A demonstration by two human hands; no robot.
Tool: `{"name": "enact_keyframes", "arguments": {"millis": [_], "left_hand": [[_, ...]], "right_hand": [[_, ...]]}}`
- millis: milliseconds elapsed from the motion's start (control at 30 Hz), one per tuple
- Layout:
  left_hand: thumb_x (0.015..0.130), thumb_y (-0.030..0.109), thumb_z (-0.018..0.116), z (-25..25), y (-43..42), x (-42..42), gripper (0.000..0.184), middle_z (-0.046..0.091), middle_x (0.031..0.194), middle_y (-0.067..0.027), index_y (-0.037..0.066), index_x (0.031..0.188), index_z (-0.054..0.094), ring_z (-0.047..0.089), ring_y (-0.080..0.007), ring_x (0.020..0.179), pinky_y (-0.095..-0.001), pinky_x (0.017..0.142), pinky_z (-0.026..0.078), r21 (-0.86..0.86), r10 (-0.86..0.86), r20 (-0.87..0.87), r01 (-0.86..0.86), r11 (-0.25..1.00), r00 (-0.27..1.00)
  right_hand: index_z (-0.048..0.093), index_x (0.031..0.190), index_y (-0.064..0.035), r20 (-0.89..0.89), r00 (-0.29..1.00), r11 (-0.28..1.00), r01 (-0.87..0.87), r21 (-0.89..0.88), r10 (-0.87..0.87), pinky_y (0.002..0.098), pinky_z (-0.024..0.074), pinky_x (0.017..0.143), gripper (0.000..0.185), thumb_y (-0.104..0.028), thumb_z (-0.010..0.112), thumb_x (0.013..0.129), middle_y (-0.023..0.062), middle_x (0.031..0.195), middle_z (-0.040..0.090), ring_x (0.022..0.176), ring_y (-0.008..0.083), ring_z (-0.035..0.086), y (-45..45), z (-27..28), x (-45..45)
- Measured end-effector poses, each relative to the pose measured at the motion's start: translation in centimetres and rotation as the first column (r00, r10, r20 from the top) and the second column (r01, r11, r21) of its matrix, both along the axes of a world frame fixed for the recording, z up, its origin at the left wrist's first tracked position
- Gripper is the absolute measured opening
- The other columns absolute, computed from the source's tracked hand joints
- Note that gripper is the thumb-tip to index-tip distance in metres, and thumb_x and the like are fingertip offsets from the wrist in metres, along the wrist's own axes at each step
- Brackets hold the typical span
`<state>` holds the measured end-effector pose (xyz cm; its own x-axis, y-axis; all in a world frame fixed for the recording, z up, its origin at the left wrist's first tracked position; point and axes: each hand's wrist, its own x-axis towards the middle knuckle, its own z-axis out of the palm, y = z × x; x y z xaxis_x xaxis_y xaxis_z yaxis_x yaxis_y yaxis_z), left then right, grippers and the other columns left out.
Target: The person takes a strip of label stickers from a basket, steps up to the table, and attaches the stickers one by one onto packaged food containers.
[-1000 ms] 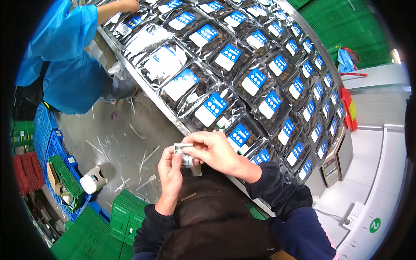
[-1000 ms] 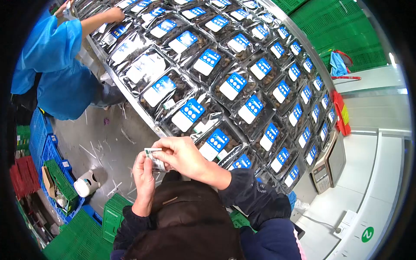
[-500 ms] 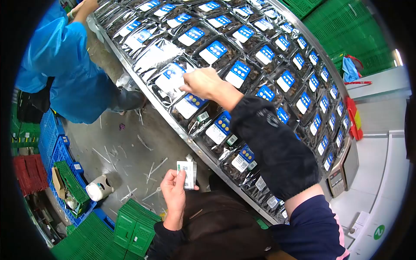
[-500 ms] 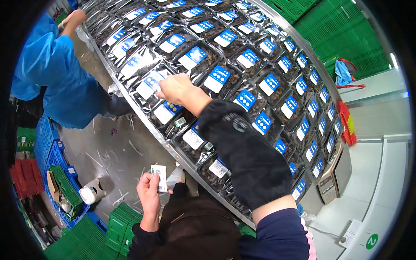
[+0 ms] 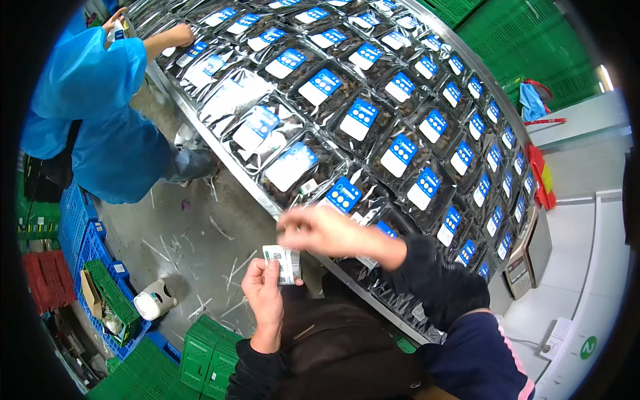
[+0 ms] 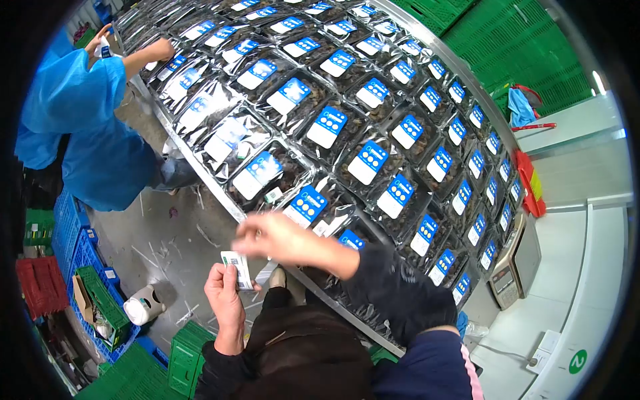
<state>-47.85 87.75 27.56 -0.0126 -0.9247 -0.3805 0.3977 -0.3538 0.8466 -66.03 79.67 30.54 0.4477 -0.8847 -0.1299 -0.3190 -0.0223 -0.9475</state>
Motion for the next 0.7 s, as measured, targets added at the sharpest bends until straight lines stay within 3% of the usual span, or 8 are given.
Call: {"name": "enact_keyframes", "arguments": {"millis": [67,133,200,267,433,467,533,700], "left_hand": [[0.097,0.014,0.055,-0.3,-0.6,-1.0,0.017,0.065,0.08,-0.0092,0.002,0.085,0.054,0.063,-0.0151,0.06,-0.0291,0.057,0.054,-0.056,-0.014,-0.016,0.013,0.998,1.0],[0.098,0.018,0.055,0.2,-1.5,-2.3,0.017,0.062,0.078,-0.0024,0.003,0.089,0.056,0.06,-0.0098,0.064,-0.027,0.06,0.054,-0.141,-0.012,0.074,0.023,0.99,0.997],[0.098,0.018,0.055,0.8,-2.3,-3.7,0.016,0.061,0.078,-0.0012,0.002,0.093,0.058,0.058,-0.0071,0.066,-0.0253,0.065,0.053,-0.102,-0.004,0.038,0.008,0.995,0.999],[0.098,0.018,0.055,0.7,-3.0,-4.3,0.018,0.06,0.077,-0.0015,0.002,0.089,0.057,0.057,-0.0069,0.065,-0.0261,0.062,0.053,-0.168,-0.041,0.163,0.069,0.983,0.986],[0.097,0.017,0.056,-0.3,-3.1,-4.9,0.03,0.06,0.066,-0.0069,0.003,0.07,0.05,0.057,-0.0122,0.049,-0.0299,0.046,0.054,0.008,-0.09,0.068,0.09,0.996,0.994],[0.096,0.017,0.057,-0.2,-2.8,-5.0,0.029,0.06,0.067,-0.0071,0.003,0.072,0.05,0.059,-0.0129,0.05,-0.0305,0.046,0.054,0.027,-0.113,0.076,0.111,0.993,0.991],[0.096,0.016,0.056,-0.5,-2.1,-5.0,0.026,0.061,0.068,-0.0077,0.002,0.075,0.051,0.06,-0.0139,0.052,-0.0311,0.047,0.055,0.076,-0.13,0.064,0.125,0.989,0.989],[0.096,0.014,0.055,-1.0,-0.4,-4.8,0.022,0.062,0.071,-0.0085,0.002,0.078,0.052,0.061,-0.015,0.055,-0.0327,0.05,0.057,0.098,-0.11,0.023,0.107,0.989,0.994]], "right_hand": [[0.065,0.1,0.0021,0.202,0.968,0.915,0.061,0.399,-0.152,0.0244,0.0498,0.056,0.021,-0.016,0.066,0.09,0.0044,0.075,0.064,0.062,0.0085,0.062,2.5,1.9,0.0],[0.065,0.098,0.0032,0.244,0.922,0.896,0.184,0.405,-0.3,0.0211,0.0496,0.056,0.016,-0.011,0.065,0.09,0.0029,0.075,0.064,0.061,0.0062,0.06,3.3,1.4,-0.4],[0.065,0.1,0.0018,0.236,0.922,0.927,0.236,0.291,-0.308,0.0231,0.0497,0.057,0.017,-0.01,0.066,0.089,0.0044,0.074,0.064,0.062,0.0092,0.061,3.4,0.8,-1.1],[0.066,0.101,-0.0007,0.012,0.945,0.913,0.32,-0.251,-0.328,0.0251,0.0493,0.057,0.017,-0.009,0.067,0.087,0.0069,0.074,0.064,0.065,0.0137,0.063,3.2,0.6,-1.9],[0.069,0.092,-0.0039,-0.016,0.925,0.884,0.358,-0.301,-0.38,0.0258,0.0483,0.056,0.014,-0.012,0.072,0.081,0.0074,0.074,0.066,0.064,0.0143,0.063,0.5,-0.2,-4.0],[0.069,0.091,-0.005,0.093,0.88,0.864,0.476,-0.166,-0.467,0.0271,0.0482,0.055,0.012,-0.014,0.07,0.083,0.0075,0.074,0.067,0.061,0.0144,0.063,-1.7,-0.4,-5.2],[0.065,0.084,-0.0052,-0.291,0.77,0.768,0.368,-0.524,-0.568,0.0357,0.0504,0.06,0.022,-0.026,0.063,0.088,0.0102,0.078,0.066,0.067,0.0273,0.065,-8.0,-2.1,-9.7],[0.061,0.094,-0.0048,-0.671,0.576,0.82,-0.002,-0.572,-0.467,0.0449,0.05,0.077,0.029,-0.031,0.065,0.084,0.0126,0.103,0.054,0.1,0.0318,0.055,-18.1,-5.2,-14.7]]}}
